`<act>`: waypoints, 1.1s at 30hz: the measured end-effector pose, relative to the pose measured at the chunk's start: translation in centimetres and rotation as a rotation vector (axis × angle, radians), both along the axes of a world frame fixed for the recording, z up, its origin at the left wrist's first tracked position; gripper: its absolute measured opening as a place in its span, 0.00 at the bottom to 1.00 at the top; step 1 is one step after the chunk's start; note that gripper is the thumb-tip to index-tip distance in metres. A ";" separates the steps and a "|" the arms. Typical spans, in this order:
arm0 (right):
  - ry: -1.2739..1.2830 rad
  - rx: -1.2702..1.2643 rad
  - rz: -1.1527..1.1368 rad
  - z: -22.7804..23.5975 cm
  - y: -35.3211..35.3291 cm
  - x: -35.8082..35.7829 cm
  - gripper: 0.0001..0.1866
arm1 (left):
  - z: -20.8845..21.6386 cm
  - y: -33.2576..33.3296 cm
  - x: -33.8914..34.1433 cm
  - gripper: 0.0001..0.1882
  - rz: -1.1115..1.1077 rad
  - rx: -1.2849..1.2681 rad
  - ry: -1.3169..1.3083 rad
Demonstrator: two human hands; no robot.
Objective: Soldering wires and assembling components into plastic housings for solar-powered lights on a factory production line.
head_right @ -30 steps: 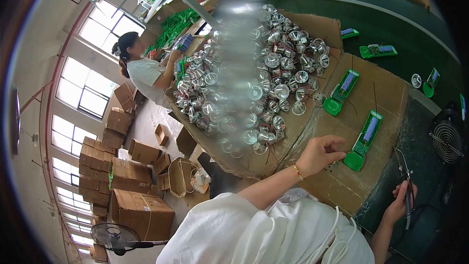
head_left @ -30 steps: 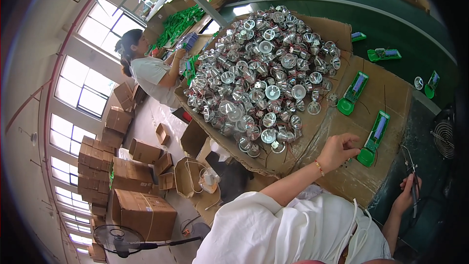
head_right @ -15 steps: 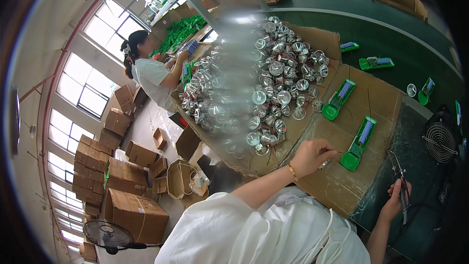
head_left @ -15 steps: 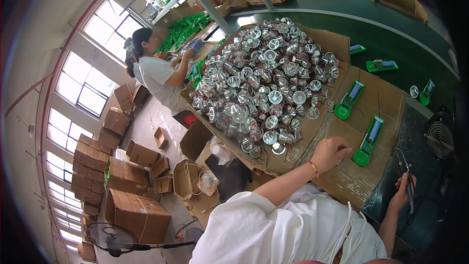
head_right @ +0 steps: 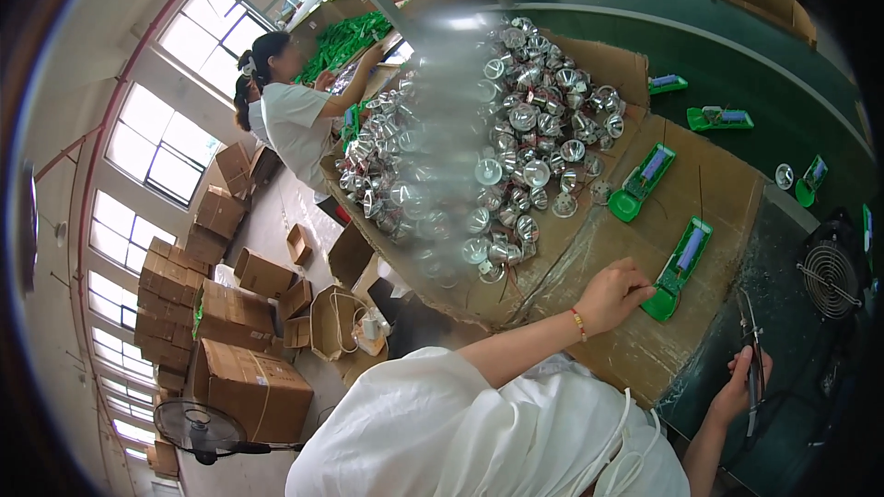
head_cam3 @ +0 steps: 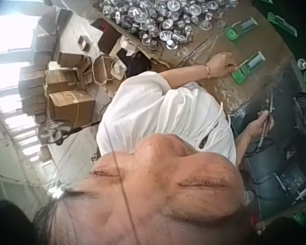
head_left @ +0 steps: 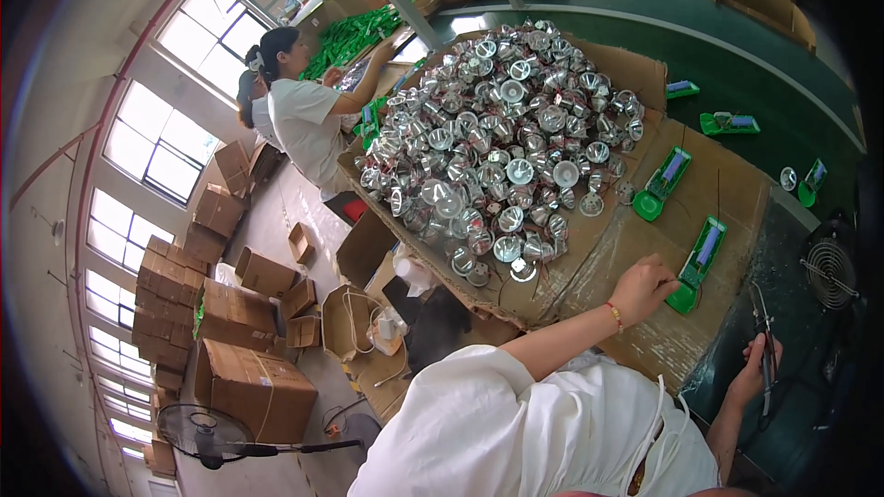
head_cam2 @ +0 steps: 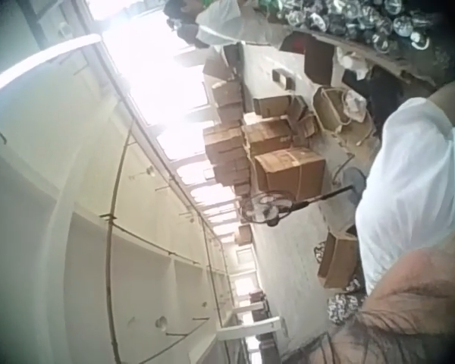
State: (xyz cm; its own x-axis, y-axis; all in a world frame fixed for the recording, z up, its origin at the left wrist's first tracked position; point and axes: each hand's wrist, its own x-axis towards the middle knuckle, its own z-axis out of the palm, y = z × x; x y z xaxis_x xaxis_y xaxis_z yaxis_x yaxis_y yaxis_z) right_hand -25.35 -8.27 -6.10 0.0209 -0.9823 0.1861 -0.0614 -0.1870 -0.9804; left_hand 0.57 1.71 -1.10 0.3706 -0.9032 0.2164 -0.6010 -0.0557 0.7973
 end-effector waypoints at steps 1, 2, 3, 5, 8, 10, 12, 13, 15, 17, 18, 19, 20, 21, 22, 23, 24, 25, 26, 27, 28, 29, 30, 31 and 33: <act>0.086 -0.113 -0.001 0.3 0.6 -0.2 0.09 | -0.1 -0.1 -0.2 0.06 -0.021 -0.013 0.002; 0.179 -0.225 -0.005 0.7 1.2 -0.5 0.09 | -0.2 -0.3 -0.3 0.06 -0.049 -0.026 0.008; 0.144 -0.210 0.026 0.4 1.3 -0.8 0.11 | -0.1 -0.5 -0.1 0.06 -0.074 -0.060 -0.024; 0.101 -0.313 0.114 1.7 2.0 0.4 0.12 | 0.1 -0.5 0.0 0.05 -0.017 -0.020 0.024; 0.066 -0.256 0.232 4.1 3.0 2.7 0.10 | 0.5 -0.3 0.7 0.05 0.046 0.043 0.066; 0.065 -0.264 0.250 4.6 3.4 3.0 0.09 | 0.8 -0.7 0.5 0.06 0.041 0.068 0.065; 0.047 -0.185 0.258 5.6 4.1 3.6 0.09 | 0.9 -0.7 0.3 0.06 0.023 0.078 0.094; 0.007 -0.139 0.258 5.9 4.0 3.9 0.09 | 1.0 -1.2 0.4 0.06 0.015 0.086 0.111; 0.021 -0.150 0.257 5.6 3.9 3.8 0.08 | 0.6 -1.6 0.1 0.07 -0.004 0.084 0.103; 0.009 -0.124 0.282 5.5 3.9 4.1 0.08 | 1.5 -1.9 -0.4 0.07 0.027 0.170 0.157; -0.004 -0.104 0.284 5.6 3.8 4.3 0.08 | 1.4 -1.9 -0.5 0.07 0.026 0.172 0.158; -0.003 -0.102 0.283 5.5 3.8 4.4 0.08 | 1.3 -1.9 -0.5 0.07 0.040 0.190 0.193; 0.011 -0.103 0.276 5.3 3.8 4.6 0.08 | 1.2 -1.9 -0.5 0.07 0.054 0.208 0.228; 0.024 -0.104 0.270 5.1 3.8 4.7 0.08 | 1.2 -1.8 -0.5 0.07 0.054 0.210 0.229; 0.025 -0.102 0.270 5.0 3.8 4.8 0.08 | 1.3 -1.8 -0.5 0.07 0.052 0.218 0.222; -0.003 -0.047 0.278 4.9 3.9 5.0 0.08 | 1.3 -1.8 -0.4 0.07 0.051 0.227 0.216; -0.032 0.008 0.286 4.8 3.9 5.1 0.09 | 1.3 -1.8 -0.4 0.07 0.050 0.230 0.217; -0.030 0.012 0.286 4.6 4.0 5.2 0.09 | 1.3 -1.8 -0.3 0.07 0.054 0.239 0.266; -0.023 0.023 0.276 4.4 4.0 5.2 0.09 | 1.3 -1.7 -0.3 0.07 0.057 0.248 0.314; -0.016 0.035 0.265 4.3 3.9 5.3 0.09 | 1.4 -1.7 -0.2 0.07 0.056 0.252 0.316; -0.015 0.038 0.263 4.2 3.9 5.3 0.09 | 1.4 -1.7 -0.1 0.07 0.047 0.250 0.326; 0.015 0.032 0.278 4.1 3.8 5.3 0.09 | 1.4 -1.6 0.0 0.07 0.039 0.248 0.336; 0.045 0.024 0.294 4.2 3.7 5.3 0.10 | 1.3 -1.7 0.1 0.07 0.037 0.250 0.339; 0.047 0.026 0.292 4.2 3.7 5.3 0.10 | 1.2 -1.8 0.2 0.07 0.004 0.207 0.256; 0.054 0.031 0.296 4.1 3.7 5.4 0.10 | 1.0 -1.8 0.3 0.07 -0.029 0.165 0.175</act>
